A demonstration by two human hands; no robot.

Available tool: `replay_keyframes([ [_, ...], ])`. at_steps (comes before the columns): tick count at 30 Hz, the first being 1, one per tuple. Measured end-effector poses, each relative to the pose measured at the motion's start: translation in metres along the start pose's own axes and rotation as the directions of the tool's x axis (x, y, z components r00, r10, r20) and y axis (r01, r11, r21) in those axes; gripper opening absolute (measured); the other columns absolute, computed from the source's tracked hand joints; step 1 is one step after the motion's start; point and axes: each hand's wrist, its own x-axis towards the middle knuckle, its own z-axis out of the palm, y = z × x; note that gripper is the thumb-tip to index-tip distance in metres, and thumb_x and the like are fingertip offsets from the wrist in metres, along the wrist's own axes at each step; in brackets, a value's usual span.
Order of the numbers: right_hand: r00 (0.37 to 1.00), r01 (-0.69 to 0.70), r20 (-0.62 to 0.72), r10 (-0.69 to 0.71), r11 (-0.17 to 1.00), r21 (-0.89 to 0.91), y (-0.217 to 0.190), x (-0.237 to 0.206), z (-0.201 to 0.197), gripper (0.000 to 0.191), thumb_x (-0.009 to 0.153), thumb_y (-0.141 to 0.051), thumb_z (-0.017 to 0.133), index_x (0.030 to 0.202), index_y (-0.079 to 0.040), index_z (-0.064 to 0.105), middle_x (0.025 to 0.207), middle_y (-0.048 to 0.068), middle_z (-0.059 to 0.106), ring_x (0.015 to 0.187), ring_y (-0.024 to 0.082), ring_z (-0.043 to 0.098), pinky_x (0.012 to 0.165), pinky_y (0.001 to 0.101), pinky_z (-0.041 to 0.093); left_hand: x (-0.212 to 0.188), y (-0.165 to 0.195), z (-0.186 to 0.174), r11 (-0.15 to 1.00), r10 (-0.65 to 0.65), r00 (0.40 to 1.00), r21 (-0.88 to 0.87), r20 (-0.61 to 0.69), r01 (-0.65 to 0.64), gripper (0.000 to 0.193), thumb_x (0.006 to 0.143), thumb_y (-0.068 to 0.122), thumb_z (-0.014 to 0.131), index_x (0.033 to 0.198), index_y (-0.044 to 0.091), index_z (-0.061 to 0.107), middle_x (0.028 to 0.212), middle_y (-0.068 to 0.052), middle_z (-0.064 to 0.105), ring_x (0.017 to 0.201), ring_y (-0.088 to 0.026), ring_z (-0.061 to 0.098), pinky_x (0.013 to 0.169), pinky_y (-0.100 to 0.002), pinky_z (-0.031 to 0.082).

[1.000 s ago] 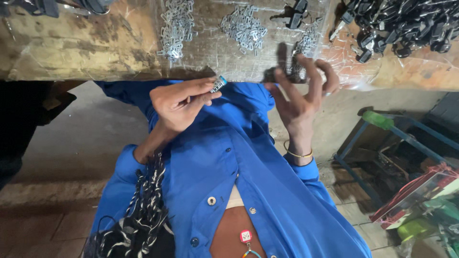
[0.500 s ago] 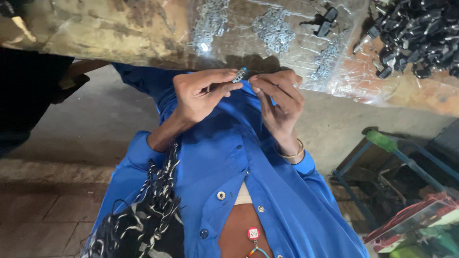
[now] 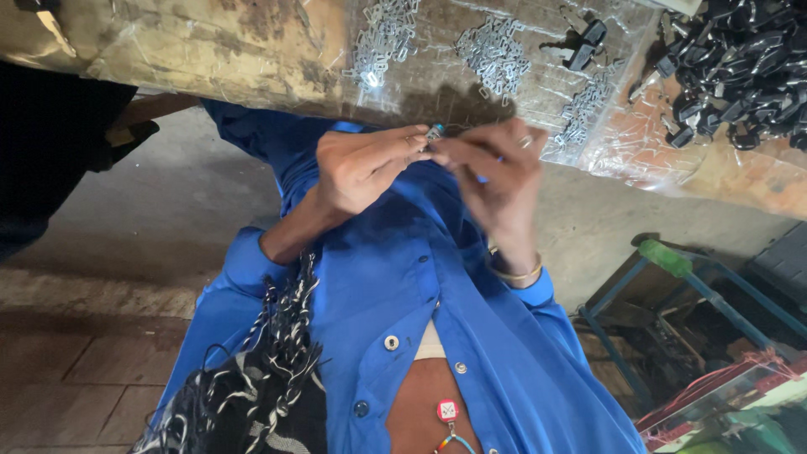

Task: The person assembles padlock cylinders at a workbench. They pick small metal parts, including springs and pins, from a compartment tray, insert them into a lock body held in their hands, and place finished lock bodies into the tray compartments, repeating the assembly cycle.

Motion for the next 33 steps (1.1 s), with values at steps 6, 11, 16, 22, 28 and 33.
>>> replay_keyframes([
  [6,0.990,0.036,-0.128,-0.064,0.977,-0.210,0.010,-0.001,-0.002,0.040,0.077,-0.023,0.094,0.111,-0.013,0.076,0.124,0.012,0.057,0.112,0.037,0.050,0.095,0.0456,0.037,-0.009,-0.002,0.002,0.862,-0.289,0.957,-0.438,-0.008,0.256,0.023,0.099,-0.019,0.066,0.119,-0.008,0.069,0.123,-0.021,0.072,0.102,-0.028,0.078,0.081,-0.031,0.068],
  [11,0.988,0.135,-0.056,-0.147,0.976,-0.171,0.023,-0.019,0.001,0.028,0.085,-0.011,0.096,0.103,-0.018,0.076,0.109,-0.004,0.067,0.105,0.022,0.058,0.101,0.0446,0.033,-0.010,-0.005,0.002,0.848,-0.314,0.949,-0.452,-0.009,0.277,0.021,0.098,-0.016,0.069,0.118,-0.008,0.069,0.120,-0.021,0.073,0.099,-0.026,0.079,0.077,-0.029,0.066],
  [16,0.988,-0.065,-0.122,0.091,0.978,0.196,0.021,-0.022,0.010,0.019,0.092,0.001,0.085,0.102,-0.006,0.071,0.100,0.004,0.071,0.089,0.017,0.061,0.088,0.0358,0.043,-0.008,-0.004,0.006,0.875,-0.332,0.942,-0.390,-0.049,0.288,0.021,0.093,-0.010,0.080,0.113,-0.008,0.072,0.115,-0.020,0.075,0.085,-0.019,0.077,0.070,-0.026,0.064],
  [22,0.953,-0.140,-0.171,0.250,0.864,0.484,-0.001,-0.008,0.022,0.017,0.091,0.005,0.080,0.103,-0.001,0.070,0.101,0.010,0.074,0.086,0.017,0.059,0.076,0.0295,0.047,-0.008,-0.002,0.010,0.887,-0.345,0.935,-0.355,-0.085,0.295,0.024,0.091,-0.005,0.084,0.112,-0.006,0.073,0.115,-0.019,0.076,0.080,-0.016,0.075,0.067,-0.026,0.062],
  [28,0.989,-0.012,-0.130,0.067,0.924,0.383,-0.008,0.000,0.020,0.019,0.095,0.005,0.080,0.111,-0.002,0.074,0.107,0.010,0.074,0.091,0.020,0.061,0.082,0.0307,0.047,-0.005,0.002,0.007,0.945,-0.274,0.958,-0.212,-0.088,0.250,0.024,0.091,-0.004,0.084,0.112,-0.004,0.073,0.113,-0.017,0.077,0.076,-0.015,0.075,0.066,-0.026,0.062],
  [33,0.985,-0.143,-0.038,0.167,0.924,0.354,-0.010,0.001,0.015,0.021,0.087,-0.003,0.086,0.102,-0.007,0.072,0.094,0.004,0.073,0.082,0.019,0.055,0.080,0.0319,0.044,0.001,0.002,-0.003,0.995,0.051,0.997,0.084,-0.056,-0.046,0.023,0.091,-0.006,0.079,0.113,-0.003,0.073,0.113,-0.017,0.074,0.093,-0.028,0.079,0.076,-0.033,0.064],
])
